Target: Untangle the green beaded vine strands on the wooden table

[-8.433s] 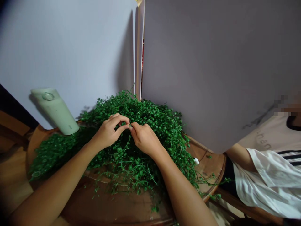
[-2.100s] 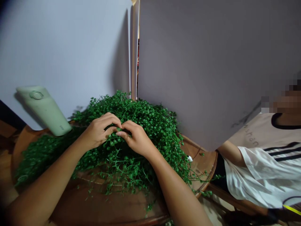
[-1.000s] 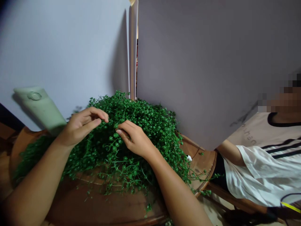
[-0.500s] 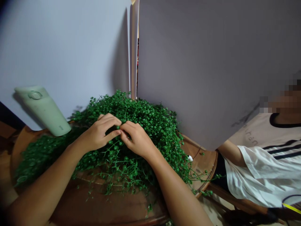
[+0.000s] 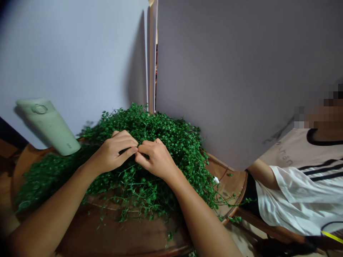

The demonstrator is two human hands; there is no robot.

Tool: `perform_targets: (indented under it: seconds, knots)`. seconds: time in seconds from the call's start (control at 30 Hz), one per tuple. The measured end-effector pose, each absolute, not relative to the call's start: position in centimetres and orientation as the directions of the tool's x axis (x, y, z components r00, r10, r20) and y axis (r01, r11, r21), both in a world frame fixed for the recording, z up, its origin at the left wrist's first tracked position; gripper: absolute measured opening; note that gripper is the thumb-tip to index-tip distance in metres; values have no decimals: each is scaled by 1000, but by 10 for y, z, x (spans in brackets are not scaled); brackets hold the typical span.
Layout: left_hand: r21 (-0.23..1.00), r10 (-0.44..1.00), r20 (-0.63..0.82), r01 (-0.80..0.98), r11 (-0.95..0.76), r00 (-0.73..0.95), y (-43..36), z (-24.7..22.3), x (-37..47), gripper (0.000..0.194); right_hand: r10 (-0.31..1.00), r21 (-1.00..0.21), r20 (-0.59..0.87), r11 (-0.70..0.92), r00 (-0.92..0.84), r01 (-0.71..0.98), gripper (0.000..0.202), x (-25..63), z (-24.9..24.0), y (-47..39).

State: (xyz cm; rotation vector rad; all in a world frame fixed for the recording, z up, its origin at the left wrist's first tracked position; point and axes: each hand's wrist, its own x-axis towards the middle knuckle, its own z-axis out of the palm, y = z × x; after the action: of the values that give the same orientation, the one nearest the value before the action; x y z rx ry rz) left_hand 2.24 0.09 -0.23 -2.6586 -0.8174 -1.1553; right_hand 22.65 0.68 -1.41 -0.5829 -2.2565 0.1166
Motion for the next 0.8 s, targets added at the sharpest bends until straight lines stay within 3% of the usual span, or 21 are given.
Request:
perform_targets:
  seconds: [0.13,0.27,0.43,0.53,0.63,0.8]
  knots:
    - [29,351,772,521,-853,530,-2,1,24,19,450,-258,696,884,-559,391,37,225,-15,7]
    - [-47,278,838,570,-820,470,-5,9,16,15,496,-333,719,861,-487,385,39,225,-15,10]
    - [51,262,942,685,-727,208,-4,11,-1,26,527,-413,738,847,-422,335,25,224,-14,10]
    - [107,232,971,749,-654,63,0,8,-6,22,549,-434,727,833,-412,344,15,225,-15,9]
    - [88,222,973,776,-624,69,4,7,-6,15,580,-477,723,812,-375,337,8,225,-18,10]
    - [47,256,955,777,-628,149,6,7,-3,17,572,-498,741,820,-352,282,20,224,-20,11]
